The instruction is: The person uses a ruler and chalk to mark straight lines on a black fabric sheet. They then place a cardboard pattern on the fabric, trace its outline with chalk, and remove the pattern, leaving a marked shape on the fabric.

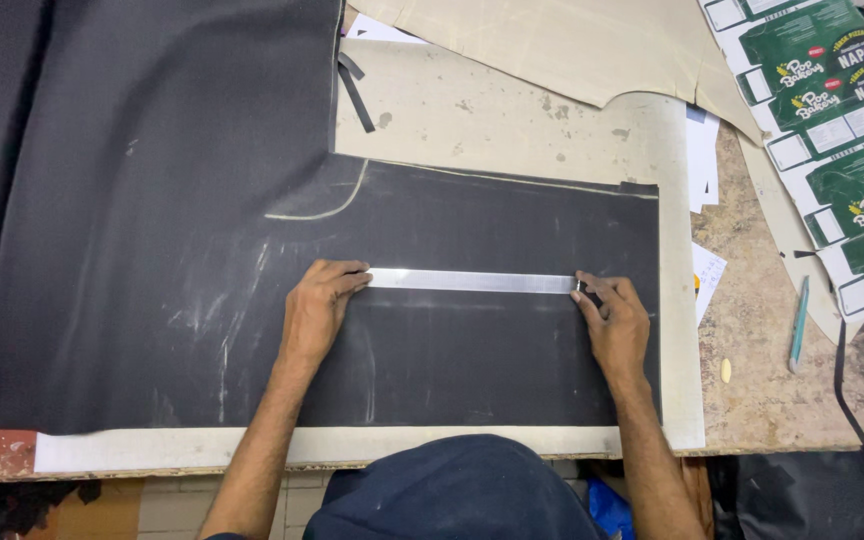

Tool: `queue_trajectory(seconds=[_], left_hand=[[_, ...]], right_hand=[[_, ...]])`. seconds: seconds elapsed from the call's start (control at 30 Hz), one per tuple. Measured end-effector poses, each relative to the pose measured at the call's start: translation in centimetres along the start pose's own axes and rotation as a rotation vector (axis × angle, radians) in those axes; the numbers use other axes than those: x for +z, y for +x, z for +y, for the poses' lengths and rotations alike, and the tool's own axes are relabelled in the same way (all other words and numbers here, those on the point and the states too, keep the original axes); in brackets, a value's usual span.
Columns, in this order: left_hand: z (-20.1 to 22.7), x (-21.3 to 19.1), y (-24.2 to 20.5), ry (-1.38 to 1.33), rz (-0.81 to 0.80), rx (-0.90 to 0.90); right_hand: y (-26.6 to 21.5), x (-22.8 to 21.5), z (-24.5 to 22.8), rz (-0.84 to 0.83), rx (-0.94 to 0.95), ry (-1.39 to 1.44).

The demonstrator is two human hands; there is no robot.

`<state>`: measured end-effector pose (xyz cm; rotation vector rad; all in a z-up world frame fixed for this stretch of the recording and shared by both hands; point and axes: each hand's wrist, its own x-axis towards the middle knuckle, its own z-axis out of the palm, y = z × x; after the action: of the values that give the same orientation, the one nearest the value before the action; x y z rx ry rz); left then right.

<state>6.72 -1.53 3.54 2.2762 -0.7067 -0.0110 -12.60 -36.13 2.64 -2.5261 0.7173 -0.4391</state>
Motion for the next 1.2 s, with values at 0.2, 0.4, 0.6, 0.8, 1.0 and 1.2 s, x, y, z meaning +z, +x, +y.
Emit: queue_trajectory(seconds=[0.2, 0.4, 0.6, 0.8, 1.0, 1.2], left_hand=[[0.5, -0.8, 0.9, -0.044, -0.145, -0.083], [0.3, -0.2, 0.9, 0.161, -0.053, 0.165], [-0.3, -0.5, 0.3, 0.243, -0.093, 0.235], [-0.7, -0.8, 0.7, 0.166, -0.095, 0.202], [-1.0, -0.5, 0.2, 0.14, -0.089, 0.157], [-1.7, 0.1, -0.2, 0.207, -0.099, 0.176]], right_hand=[[1.7, -1.0, 0.1, -0.127, -0.018, 0.085], [1.9, -1.7, 0.3, 0.036, -0.264, 0.019], [1.6, -2.2, -0.4, -0.086, -0.351, -0.079], [1.5, -2.0, -0.8, -0.085, -0.282, -0.033], [0.6, -1.1, 0.2, -0.072, -0.238, 0.047], [0.2, -0.5, 1.5, -0.047, -0.29, 0.093]])
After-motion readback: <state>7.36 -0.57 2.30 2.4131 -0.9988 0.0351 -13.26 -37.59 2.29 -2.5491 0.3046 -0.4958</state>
